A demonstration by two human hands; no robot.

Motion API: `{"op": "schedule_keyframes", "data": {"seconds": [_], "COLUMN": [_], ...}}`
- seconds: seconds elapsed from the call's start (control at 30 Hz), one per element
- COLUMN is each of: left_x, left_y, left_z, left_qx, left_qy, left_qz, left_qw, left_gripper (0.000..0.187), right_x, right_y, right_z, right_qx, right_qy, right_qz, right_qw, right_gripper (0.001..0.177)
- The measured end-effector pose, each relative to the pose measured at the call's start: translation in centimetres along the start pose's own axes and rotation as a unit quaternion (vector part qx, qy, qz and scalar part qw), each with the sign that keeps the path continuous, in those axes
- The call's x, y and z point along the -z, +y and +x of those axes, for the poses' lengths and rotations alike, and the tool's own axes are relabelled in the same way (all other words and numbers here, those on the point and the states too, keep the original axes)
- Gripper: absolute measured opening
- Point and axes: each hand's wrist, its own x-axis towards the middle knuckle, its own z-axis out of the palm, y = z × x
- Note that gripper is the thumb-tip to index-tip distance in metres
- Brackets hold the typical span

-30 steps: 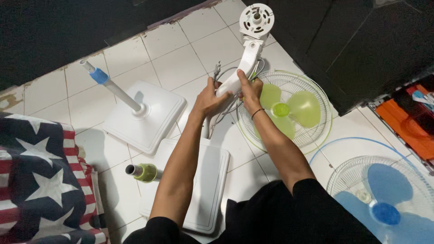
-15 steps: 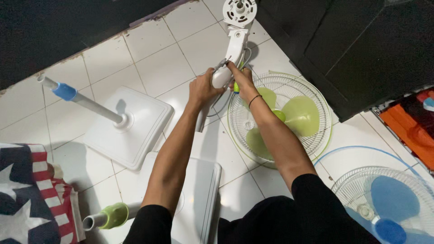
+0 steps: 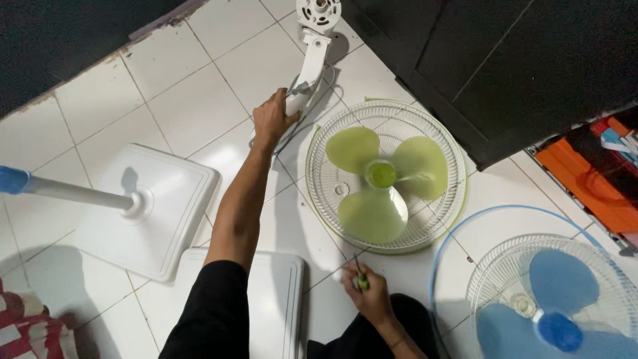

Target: The person sits on the floor and uses a screwdriver to disassemble a pedestal fan, unscrewing the front grille and blade cap, removing the grille and blades, then detaching the motor housing from the pole and separating the pole from the base.

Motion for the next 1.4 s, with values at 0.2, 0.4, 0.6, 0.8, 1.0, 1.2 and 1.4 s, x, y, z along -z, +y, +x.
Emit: {"op": "schedule_keyframes", "data": {"seconds": [0.2,0.4,0.6,0.8,1.0,1.2,1.4], "left_x": [-4.2,-6.8,-7.5,-8.7,-11.3,-14.6,-15.5], "left_y": [-1.4,-2.4,-2.0,-1.5,-2.7,-3.8,-3.5], "left_z": [-0.8,-1.3,-1.3,-2.4,-3.9,-4.2,-3.6], "left_qx": [0.023,0.005,0.021,0.019,0.008,0.005,0.023], "left_qy": [-0.058,-0.075,-0.075,-0.084,-0.062,-0.087,-0.123], "left_qz": [0.039,0.075,0.056,0.138,0.205,0.255,0.298], "left_qw": [0.997,0.994,0.995,0.987,0.977,0.963,0.947], "left_gripper": [0.055,0.061,0.054,0.058,0.04,0.025,0.068], "right_x": [3.2,1.3,1.9,2.2,0.4,0.6,2.2], "right_y": [8.4,12.6,7.3,-0.5,-6.4,-7.6,-6.8], "right_z": [-9.7,-9.2,-7.0,9.4,18.8,20.2,19.5], "right_qx": [-0.005,0.043,-0.018,0.095,0.216,0.182,0.21], "right_qy": [0.036,0.085,0.013,0.001,0.07,0.043,0.061], "right_qz": [-0.034,-0.024,-0.014,-0.037,-0.003,0.068,0.013], "right_qw": [0.999,0.995,1.0,0.995,0.974,0.98,0.976], "right_gripper": [0.013,0.013,0.019,0.033,0.033,0.032,0.031]}}
